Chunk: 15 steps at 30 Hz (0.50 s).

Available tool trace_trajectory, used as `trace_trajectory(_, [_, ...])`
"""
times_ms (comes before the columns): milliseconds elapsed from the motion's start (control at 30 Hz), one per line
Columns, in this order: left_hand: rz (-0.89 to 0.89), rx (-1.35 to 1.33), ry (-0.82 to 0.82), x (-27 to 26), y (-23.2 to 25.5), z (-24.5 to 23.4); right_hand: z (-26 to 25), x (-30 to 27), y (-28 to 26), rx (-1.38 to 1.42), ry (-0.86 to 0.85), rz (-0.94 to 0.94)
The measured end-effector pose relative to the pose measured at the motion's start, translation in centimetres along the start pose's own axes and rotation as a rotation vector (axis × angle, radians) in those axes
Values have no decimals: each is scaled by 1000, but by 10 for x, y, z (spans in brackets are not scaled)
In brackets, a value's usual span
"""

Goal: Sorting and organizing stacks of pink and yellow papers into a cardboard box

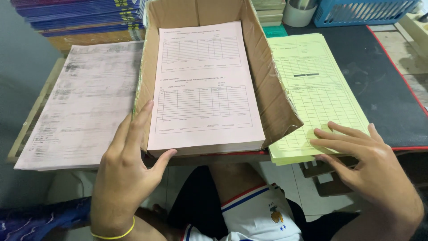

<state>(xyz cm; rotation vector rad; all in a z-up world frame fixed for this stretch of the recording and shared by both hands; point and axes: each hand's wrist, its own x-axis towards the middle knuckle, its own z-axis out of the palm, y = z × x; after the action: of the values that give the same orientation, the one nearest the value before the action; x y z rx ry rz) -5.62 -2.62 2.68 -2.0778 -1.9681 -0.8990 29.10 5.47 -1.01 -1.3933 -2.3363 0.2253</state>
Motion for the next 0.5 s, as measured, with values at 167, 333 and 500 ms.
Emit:
trace_trajectory(167, [-3, 1, 9, -1, -1, 1, -10, -5, -1, 7, -28, 19])
trace_trajectory(333, [9, -15, 1, -1, -1, 0, -4, -15, 12, 3, 251, 91])
trace_trajectory(500, [6, -15, 8, -1, -2, -1, 17, -21, 40, 21, 538, 297])
